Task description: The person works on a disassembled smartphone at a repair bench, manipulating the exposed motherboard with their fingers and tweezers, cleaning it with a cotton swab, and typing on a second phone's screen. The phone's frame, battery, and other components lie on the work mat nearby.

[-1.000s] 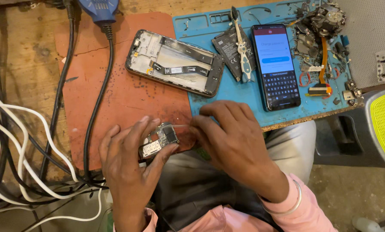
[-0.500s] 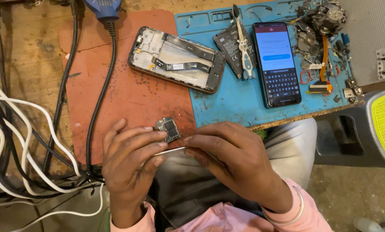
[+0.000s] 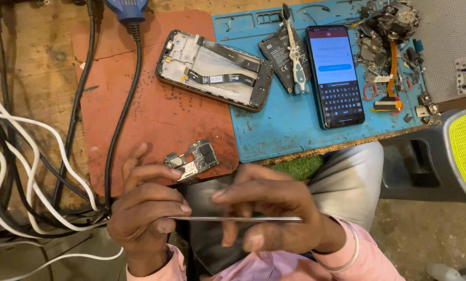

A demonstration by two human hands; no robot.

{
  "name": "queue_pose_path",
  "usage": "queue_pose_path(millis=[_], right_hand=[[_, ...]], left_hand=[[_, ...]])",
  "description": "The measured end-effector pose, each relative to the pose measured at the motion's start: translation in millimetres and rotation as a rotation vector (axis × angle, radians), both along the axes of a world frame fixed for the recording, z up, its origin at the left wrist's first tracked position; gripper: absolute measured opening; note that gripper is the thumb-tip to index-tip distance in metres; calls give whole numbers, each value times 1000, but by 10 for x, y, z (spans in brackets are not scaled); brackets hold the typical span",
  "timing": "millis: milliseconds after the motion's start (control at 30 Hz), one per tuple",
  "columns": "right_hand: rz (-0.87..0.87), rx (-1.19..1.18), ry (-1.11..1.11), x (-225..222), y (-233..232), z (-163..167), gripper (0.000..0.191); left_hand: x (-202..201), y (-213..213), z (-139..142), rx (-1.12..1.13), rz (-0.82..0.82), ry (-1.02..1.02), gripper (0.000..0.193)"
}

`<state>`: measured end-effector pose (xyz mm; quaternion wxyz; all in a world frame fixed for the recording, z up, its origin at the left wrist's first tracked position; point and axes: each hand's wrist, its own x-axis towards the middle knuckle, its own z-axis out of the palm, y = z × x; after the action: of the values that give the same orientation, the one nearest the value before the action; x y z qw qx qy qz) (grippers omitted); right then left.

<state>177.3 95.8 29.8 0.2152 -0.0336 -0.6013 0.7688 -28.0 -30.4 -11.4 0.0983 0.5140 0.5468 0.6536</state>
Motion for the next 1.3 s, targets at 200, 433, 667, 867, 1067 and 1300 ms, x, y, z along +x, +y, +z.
queue_pose_path(millis=[200,433,667,867,1067,1300], right_hand=[[26,503,99,-84,-13,-123,27],[-1195,881,-33,515,705,-286,28],[-1111,1006,-253,831,1201,-629,26],[-1111,1297,-355,830,1217,-619,28],[-1074,954,-282,792,1202,-626,21],[-1046,1039,-261,798,1209,-613,23]], left_hand=[[19,-18,-37,-39,45,142,55],[48,-6,-81,-119,124,210,59],[58,11,-49,-120,120,210,56],[90,15,-10,-126,134,179,55],[74,9,-14,-134,121,205,54],[77,-7,-42,-139,122,207,54]])
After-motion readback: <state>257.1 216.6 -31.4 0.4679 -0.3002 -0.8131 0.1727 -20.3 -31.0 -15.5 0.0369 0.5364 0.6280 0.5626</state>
